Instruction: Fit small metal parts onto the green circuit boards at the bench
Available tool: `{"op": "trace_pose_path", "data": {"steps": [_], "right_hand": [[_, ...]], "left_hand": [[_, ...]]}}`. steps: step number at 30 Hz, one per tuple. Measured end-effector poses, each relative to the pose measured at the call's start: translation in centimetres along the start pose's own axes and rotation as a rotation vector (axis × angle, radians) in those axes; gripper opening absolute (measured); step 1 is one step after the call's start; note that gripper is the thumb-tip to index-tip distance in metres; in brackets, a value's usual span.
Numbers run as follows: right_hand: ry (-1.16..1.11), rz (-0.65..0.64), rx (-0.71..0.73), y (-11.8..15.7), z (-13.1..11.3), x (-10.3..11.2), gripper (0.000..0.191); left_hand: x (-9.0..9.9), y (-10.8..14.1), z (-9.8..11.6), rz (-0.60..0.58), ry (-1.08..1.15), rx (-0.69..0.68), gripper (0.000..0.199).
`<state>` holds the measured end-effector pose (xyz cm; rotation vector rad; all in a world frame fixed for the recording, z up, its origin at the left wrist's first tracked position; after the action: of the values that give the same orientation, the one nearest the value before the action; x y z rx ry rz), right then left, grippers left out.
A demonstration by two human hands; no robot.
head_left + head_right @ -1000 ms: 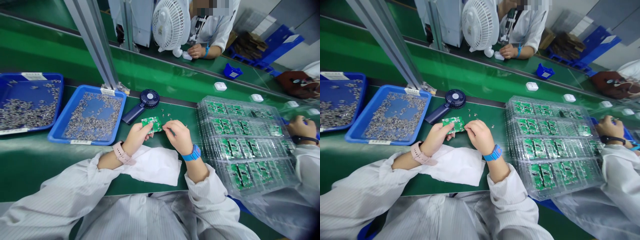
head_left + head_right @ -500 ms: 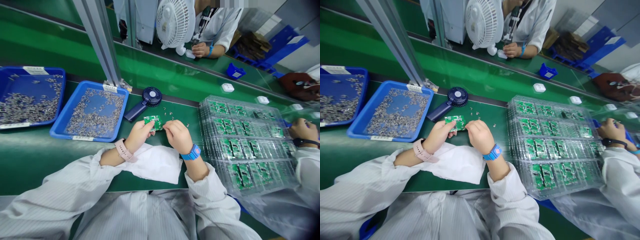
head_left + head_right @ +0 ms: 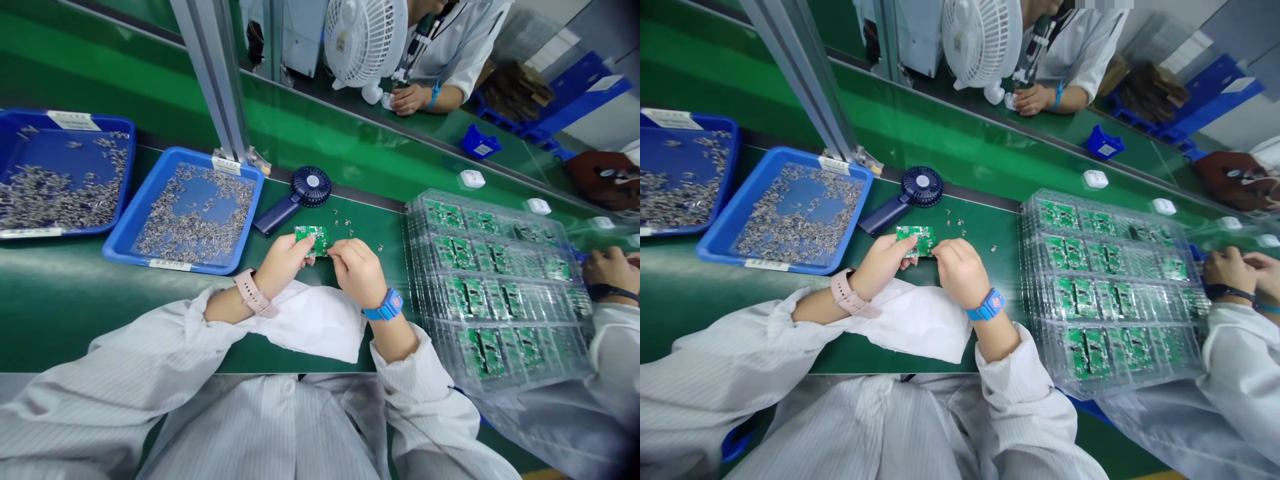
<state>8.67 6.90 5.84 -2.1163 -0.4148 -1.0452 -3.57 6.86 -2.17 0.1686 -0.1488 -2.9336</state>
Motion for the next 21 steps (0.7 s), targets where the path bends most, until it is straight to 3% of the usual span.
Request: {"op": "trace_pose_path", "data": {"steps": [6, 13, 17, 21], "right_hand": [[-0.167, -0.012, -0.116, -0.5, 1.8, 0.7, 0.015], [-0.193, 0.001, -0.181, -0.6, 2.4, 1.8, 0.016], [-0.149, 0.016, -0.102, -0.7, 1.7, 1.8, 0.014], [-0.025, -0.089, 0.019, -0.5, -0.2, 0.6, 0.013]], "left_hand": [[-0.1, -0.2, -0.3, -0.022, 0.030, 0.007, 0.031], [0.0, -0.6, -1.1, -0.015, 0.106, 0.001, 0.034], [0.1, -0.6, -0.7, -0.028, 0.064, -0.026, 0.038], [-0.2, -0.1, 0.0, -0.075, -0.005, -0.080, 0.044]]}}
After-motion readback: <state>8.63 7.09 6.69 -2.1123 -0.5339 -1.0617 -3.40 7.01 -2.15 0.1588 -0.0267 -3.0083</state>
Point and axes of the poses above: each hand's wrist, its own y-axis away from the middle knuckle, its own x-axis out of the back of the hand, z = x × y, the point moved 10 cm from there along -y, towards the middle knuckle, and after that the axes turned 10 degrees about -x, right-handed, at the moved point
